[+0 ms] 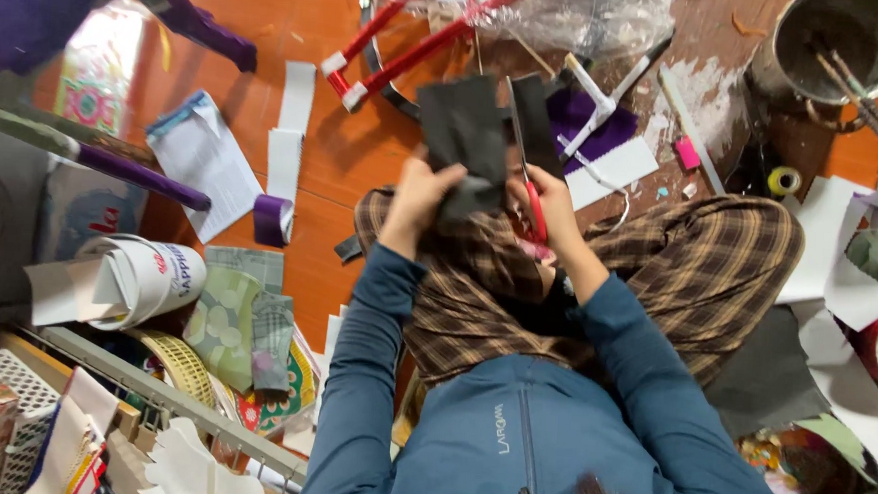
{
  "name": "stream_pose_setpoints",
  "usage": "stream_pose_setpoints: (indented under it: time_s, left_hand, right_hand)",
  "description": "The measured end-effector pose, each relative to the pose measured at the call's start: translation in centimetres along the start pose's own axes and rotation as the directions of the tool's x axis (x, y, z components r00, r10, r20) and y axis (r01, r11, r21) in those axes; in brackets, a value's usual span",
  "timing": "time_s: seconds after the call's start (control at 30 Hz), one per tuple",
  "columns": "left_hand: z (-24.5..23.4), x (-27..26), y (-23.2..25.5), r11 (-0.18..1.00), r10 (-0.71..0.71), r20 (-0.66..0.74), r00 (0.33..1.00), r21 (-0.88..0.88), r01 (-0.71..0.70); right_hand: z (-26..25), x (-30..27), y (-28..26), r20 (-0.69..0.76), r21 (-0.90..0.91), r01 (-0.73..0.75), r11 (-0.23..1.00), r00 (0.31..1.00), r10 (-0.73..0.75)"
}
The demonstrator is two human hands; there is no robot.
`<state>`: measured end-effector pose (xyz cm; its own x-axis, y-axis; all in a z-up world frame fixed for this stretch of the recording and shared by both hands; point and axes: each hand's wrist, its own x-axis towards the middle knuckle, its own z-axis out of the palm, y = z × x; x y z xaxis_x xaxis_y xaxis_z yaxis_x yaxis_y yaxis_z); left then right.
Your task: Applying black adhesive strips to the rim of a bicycle wheel using scissors and hands.
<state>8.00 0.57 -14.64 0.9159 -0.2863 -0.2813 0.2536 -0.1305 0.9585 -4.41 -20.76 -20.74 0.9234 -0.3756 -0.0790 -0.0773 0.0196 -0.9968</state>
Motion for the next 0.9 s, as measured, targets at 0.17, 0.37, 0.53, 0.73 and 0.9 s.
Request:
stream_pose_setpoints:
  time_s: [0.17, 0.37, 0.53, 0.73, 0.9]
  left_hand:
    - [-12.0, 4.2, -3.6, 0.981, 0.183, -0.464, 0.867, 0.143, -0.131]
    - [-22.1, -4.3, -7.4, 0.917, -0.008, -0.657, 0.754, 0.296, 0.268]
    - [-22.2, -8.0, -14.1, 0.605, -0.065, -0.685, 0.725, 0.551, 0.574]
    - [-19.4, -8.7, -15.8, 0.612, 0.036, -0.675, 0.737, 0.598, 0.517]
    - [-19.5, -9.1, -17.8, 0.751, 0.042, -0.680, 0.732, 0.504, 0.426]
  right_hand:
    - [-0.7, 2.6, 3.8, 0.091, -0.088, -0.340, 0.936, 0.933, 0.348]
    - [-1.8, 2.9, 1.1, 0.248, -0.095, -0.434, 0.896, 0.861, 0.443]
    - [-3.1, 2.3, -1.3, 0.393, -0.262, -0.443, 0.857, 0.762, 0.514]
    - [-7.5, 3.4, -4.8, 0.409, -0.495, -0.279, 0.823, 0.761, 0.503]
    - [-18.3, 8.1, 6.0, 0.023, -0.435, -0.292, 0.852, 0.942, 0.335]
